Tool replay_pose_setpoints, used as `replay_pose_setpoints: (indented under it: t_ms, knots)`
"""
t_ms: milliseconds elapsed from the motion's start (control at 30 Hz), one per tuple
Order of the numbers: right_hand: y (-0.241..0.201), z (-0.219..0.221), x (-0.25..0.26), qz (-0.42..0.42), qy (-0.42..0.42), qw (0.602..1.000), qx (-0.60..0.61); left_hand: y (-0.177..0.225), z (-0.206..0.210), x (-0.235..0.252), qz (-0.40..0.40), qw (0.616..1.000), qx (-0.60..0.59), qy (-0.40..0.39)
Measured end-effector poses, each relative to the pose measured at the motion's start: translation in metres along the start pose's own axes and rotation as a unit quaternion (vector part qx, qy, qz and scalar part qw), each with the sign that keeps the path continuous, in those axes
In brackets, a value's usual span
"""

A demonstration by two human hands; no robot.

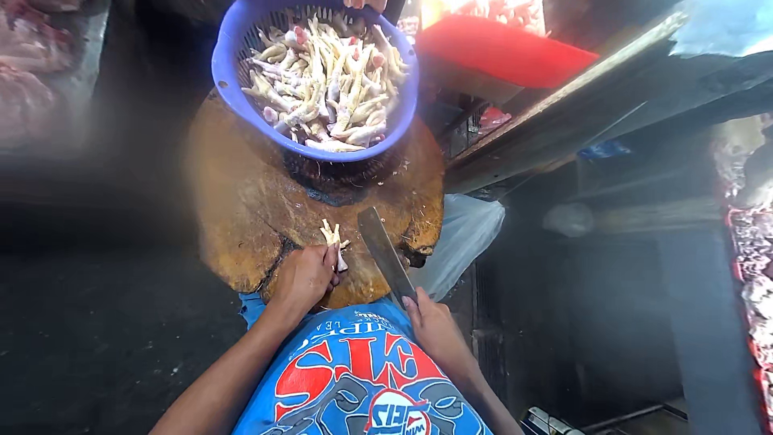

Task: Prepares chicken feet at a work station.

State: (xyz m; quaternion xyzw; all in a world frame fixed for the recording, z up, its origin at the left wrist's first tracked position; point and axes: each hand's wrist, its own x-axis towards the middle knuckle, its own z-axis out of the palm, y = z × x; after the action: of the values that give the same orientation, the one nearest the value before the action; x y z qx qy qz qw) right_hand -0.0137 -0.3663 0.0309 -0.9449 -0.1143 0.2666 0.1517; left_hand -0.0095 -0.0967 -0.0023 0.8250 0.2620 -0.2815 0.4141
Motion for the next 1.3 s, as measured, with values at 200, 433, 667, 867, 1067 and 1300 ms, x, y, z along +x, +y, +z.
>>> replay_pose_setpoints:
  t_ms: [200,433,667,867,1067,1300]
  knots:
    - [-0.010,0.008,0.000,-0.075,0.068,0.995,0.008,0.001,0.001,0.003,-0.002,0.997,-0.080,-0.011]
    - [-0.003,0.008,0.006,-0.041,0.113,0.989,0.083,0.009,-0.002,0.003,0.026,0.994,0.093,0.054]
    - [0.004,0.000,0.020,0.057,-0.001,0.998,-0.027,0.022,-0.071,0.019,-0.062,0.959,0.136,0.242]
    - [0.000,0.000,0.026,0.086,-0.040,0.995,-0.001,0.100,-0.136,0.034,0.136,0.924,0.115,0.339]
    - [0.020,-0.002,0.023,0.030,0.012,0.996,0.079,0.123,-0.165,0.092,0.105,0.941,0.203,0.249]
    - [0.005,-0.005,0.002,0.066,-0.027,0.997,0.029,0.073,-0.124,0.011,0.373,0.885,0.043,0.275]
